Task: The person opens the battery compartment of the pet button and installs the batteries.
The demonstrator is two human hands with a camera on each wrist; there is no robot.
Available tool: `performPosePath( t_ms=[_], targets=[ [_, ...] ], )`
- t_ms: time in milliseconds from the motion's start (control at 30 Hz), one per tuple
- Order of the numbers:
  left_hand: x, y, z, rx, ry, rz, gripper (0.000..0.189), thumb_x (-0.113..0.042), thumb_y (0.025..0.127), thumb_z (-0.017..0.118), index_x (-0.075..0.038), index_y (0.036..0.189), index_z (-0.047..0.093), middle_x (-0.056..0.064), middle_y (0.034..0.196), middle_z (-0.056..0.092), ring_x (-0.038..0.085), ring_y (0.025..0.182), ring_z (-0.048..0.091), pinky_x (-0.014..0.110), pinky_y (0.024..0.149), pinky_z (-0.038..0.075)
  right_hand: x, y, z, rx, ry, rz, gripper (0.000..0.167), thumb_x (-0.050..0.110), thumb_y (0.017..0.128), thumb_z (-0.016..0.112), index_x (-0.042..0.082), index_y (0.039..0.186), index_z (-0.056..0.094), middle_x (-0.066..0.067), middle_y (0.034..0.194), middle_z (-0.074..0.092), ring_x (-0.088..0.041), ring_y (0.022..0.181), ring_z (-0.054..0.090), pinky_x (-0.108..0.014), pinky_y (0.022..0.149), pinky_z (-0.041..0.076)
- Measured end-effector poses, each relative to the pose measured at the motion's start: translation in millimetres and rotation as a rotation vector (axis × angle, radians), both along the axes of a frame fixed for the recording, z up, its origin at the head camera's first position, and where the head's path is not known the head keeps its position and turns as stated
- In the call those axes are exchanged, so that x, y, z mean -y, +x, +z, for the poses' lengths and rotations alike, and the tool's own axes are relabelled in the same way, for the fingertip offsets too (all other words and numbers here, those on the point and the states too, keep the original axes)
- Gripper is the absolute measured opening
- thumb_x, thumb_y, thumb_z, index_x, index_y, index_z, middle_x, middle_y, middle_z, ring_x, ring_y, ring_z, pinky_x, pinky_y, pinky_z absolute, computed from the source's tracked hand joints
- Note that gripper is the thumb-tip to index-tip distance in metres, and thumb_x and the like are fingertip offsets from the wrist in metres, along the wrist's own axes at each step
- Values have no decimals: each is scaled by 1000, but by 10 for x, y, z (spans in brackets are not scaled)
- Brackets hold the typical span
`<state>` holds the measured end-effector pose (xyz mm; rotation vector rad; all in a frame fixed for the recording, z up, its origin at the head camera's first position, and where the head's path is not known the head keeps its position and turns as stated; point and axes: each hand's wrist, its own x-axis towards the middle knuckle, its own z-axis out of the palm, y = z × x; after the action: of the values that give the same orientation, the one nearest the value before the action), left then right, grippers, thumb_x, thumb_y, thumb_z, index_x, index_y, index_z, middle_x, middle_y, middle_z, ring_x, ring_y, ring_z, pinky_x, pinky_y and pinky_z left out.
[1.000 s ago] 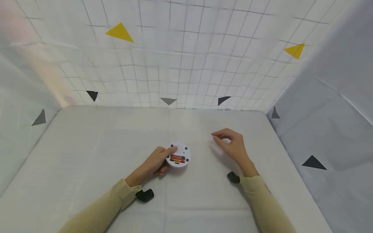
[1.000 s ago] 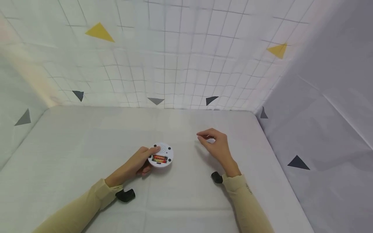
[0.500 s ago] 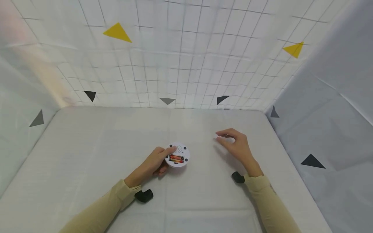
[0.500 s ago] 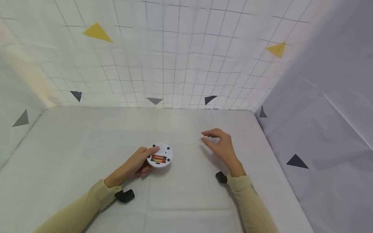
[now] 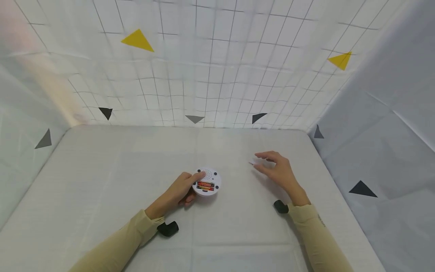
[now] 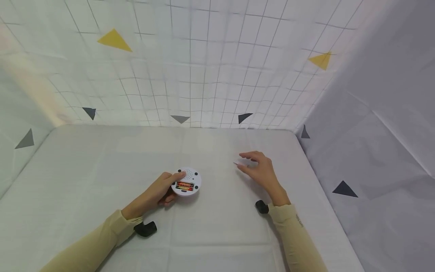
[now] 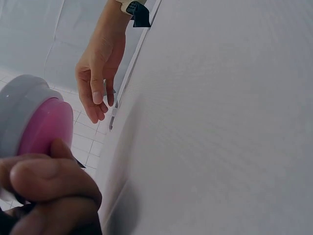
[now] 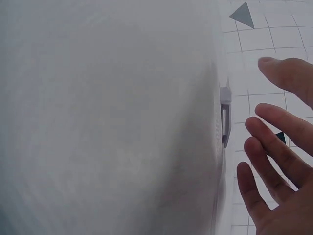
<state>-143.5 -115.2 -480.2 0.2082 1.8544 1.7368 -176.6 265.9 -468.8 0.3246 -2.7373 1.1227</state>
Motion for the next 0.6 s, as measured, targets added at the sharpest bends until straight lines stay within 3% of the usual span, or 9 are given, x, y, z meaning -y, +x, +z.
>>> performPosePath(
  t_ms=[233, 400, 600],
  targets=[
    [-9, 2, -11, 9, 18, -6, 58, -57, 104, 57, -3, 88, 74, -1, 45, 43, 13, 36, 36, 25, 35, 25, -35, 12, -11, 55, 33, 61, 49, 20, 86, 90, 10, 130, 74, -8, 130, 73, -30, 123, 65, -52, 107, 52],
    [0, 6, -2, 19, 30, -1, 58, -58, 103, 59, -3, 91, 75, -1, 46, 44, 13, 37, 36, 25, 35, 24, -28, -5, -24, 34, 99, 105, 49, 15, 84, 91, 8, 129, 73, -10, 130, 73, -31, 125, 65, -51, 108, 52],
    [0, 10, -10, 1, 22, -12, 59, -58, 104, 57, -3, 91, 75, -2, 46, 45, 12, 37, 37, 25, 35, 25, -11, -5, -39, 14, 130, 92, 43, 11, 86, 88, 6, 127, 74, -11, 127, 74, -33, 123, 66, -52, 107, 52]
  ],
)
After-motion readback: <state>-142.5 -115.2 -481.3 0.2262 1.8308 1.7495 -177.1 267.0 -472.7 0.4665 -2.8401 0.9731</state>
